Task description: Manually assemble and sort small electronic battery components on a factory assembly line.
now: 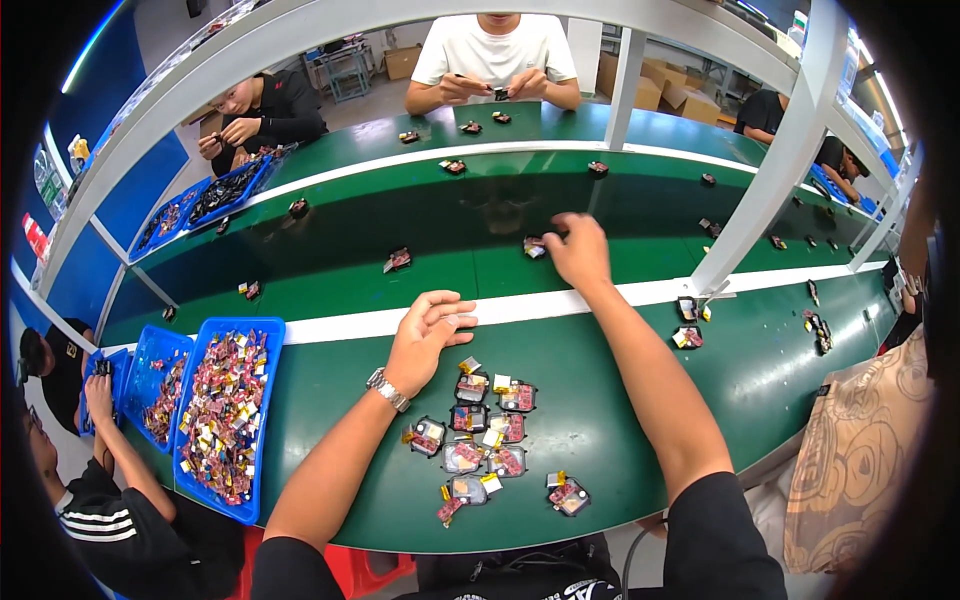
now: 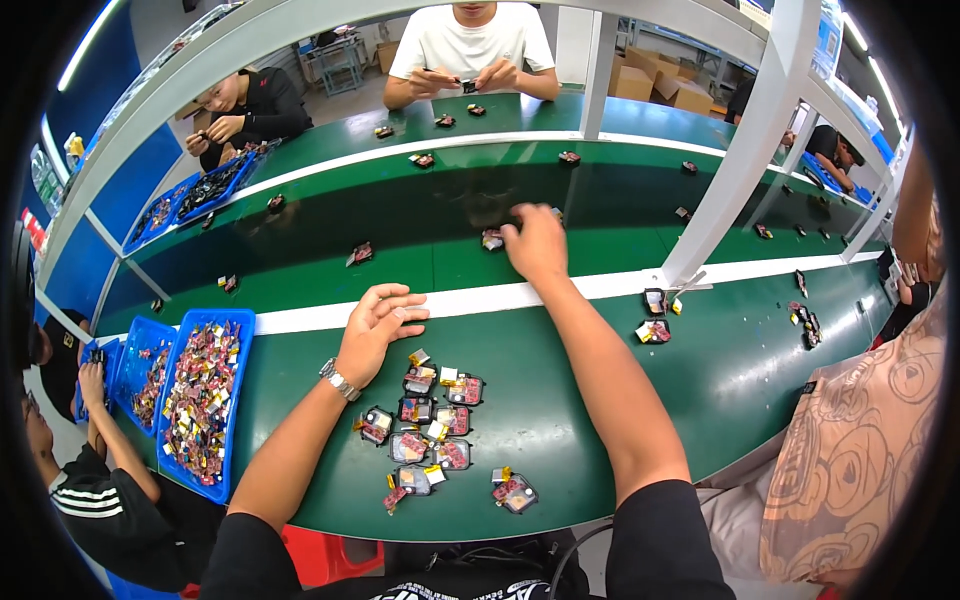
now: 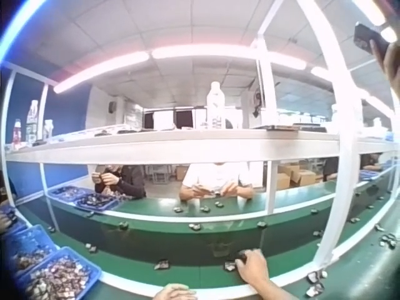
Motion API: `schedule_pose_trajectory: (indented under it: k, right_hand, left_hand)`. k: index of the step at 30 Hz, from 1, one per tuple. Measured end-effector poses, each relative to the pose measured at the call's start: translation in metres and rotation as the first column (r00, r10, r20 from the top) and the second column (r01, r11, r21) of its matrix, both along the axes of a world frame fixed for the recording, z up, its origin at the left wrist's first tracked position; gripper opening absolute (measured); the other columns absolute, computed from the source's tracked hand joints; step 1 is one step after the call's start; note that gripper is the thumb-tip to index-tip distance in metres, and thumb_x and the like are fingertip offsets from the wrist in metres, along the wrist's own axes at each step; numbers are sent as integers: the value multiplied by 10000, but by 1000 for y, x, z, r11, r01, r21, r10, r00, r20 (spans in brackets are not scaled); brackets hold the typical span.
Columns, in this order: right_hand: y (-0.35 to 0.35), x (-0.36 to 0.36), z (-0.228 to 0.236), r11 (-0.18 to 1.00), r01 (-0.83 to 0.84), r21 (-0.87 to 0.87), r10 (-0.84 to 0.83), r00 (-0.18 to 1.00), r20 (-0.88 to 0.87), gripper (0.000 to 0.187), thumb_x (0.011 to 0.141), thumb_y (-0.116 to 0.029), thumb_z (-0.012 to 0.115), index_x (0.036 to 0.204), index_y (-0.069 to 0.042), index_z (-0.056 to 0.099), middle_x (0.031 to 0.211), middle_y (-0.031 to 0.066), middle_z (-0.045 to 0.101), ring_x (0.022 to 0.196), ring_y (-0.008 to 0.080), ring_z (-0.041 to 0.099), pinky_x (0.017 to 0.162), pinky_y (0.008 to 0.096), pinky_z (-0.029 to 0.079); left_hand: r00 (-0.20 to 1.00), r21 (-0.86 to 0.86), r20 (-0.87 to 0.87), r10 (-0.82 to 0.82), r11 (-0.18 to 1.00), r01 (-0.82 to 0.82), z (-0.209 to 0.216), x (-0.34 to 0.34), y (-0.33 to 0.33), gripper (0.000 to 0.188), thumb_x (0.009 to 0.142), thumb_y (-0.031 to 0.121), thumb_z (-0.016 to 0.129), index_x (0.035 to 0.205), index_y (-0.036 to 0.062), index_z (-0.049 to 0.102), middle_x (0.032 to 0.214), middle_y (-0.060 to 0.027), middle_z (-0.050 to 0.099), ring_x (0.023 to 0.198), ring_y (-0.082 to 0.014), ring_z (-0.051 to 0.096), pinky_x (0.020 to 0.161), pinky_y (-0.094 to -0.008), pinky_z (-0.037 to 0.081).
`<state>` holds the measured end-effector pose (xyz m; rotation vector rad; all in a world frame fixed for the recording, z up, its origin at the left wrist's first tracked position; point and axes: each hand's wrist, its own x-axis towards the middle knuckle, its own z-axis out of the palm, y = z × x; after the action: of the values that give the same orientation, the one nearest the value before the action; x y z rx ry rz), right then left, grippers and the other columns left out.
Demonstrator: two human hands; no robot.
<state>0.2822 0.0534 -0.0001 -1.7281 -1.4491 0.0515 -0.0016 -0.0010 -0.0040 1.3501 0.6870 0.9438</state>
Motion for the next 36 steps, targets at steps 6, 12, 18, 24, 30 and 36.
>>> schedule_pose_trajectory:
  k: [6, 12, 18, 24, 30, 36]
  right_hand:
    - [-8, 56, -14, 946, 324, -2, -317, 926, 206, 413, 748, -251, 763, 1018, 17, 604, 1001, 187, 599, 1003, 350, 556, 874, 427, 473]
    - [-29, 36, 0, 995, 58, 85, -39, 976, -213, 363, 733, -130, 735, 1050, 0, 617, 974, 123, 683, 923, 222, 647, 795, 335, 510]
    - [-103, -59, 40, 737, -669, 95, 671, 708, -219, 425, 721, -97, 761, 1115, -68, 606, 1065, 68, 639, 995, 209, 591, 861, 341, 483]
    - [-110, -77, 33, 629, -778, -15, 768, 623, -146, 439, 745, -73, 730, 1163, -95, 598, 1141, 59, 605, 1102, 268, 512, 957, 384, 438]
    - [-114, -85, 29, 639, -761, 114, 722, 644, 252, 333, 738, -63, 727, 1057, -90, 637, 1226, 84, 543, 1104, 300, 518, 915, 391, 465]
    - [-112, -90, 24, 697, -704, 137, 648, 700, 301, 269, 716, -90, 746, 961, -84, 635, 1200, 102, 550, 1117, 315, 524, 923, 415, 461]
  left_hand:
    - [999, -1, -7, -53, 999, 53, 4, 6, 1, 242, 972, 71, 472, 1196, -20, 482, 1144, -206, 626, 1012, -244, 645, 865, -344, 541]
    - [998, -75, 35, -54, 996, 57, -1, -3, 6, 225, 983, 105, 485, 1168, -22, 509, 1084, -196, 650, 920, -223, 667, 799, -311, 547]
    - [961, -214, 88, -263, 937, 276, 8, -9, 7, 453, 1034, 337, 374, 1162, -68, 533, 1054, -190, 651, 871, -225, 662, 762, -308, 541]
    - [901, -214, 5, -433, 880, 424, 7, -14, 11, 456, 996, 351, 488, 1212, -44, 560, 951, -136, 682, 828, -220, 694, 674, -278, 536]
    - [974, -244, 77, -215, 943, 228, 20, -3, -2, 376, 989, 147, 493, 1349, 45, 457, 1162, -136, 603, 1033, -219, 640, 902, -402, 565]
    - [975, -228, 64, -213, 948, 222, 17, -3, 0, 337, 984, 107, 475, 1312, 28, 486, 1179, -119, 587, 1039, -198, 633, 890, -357, 570]
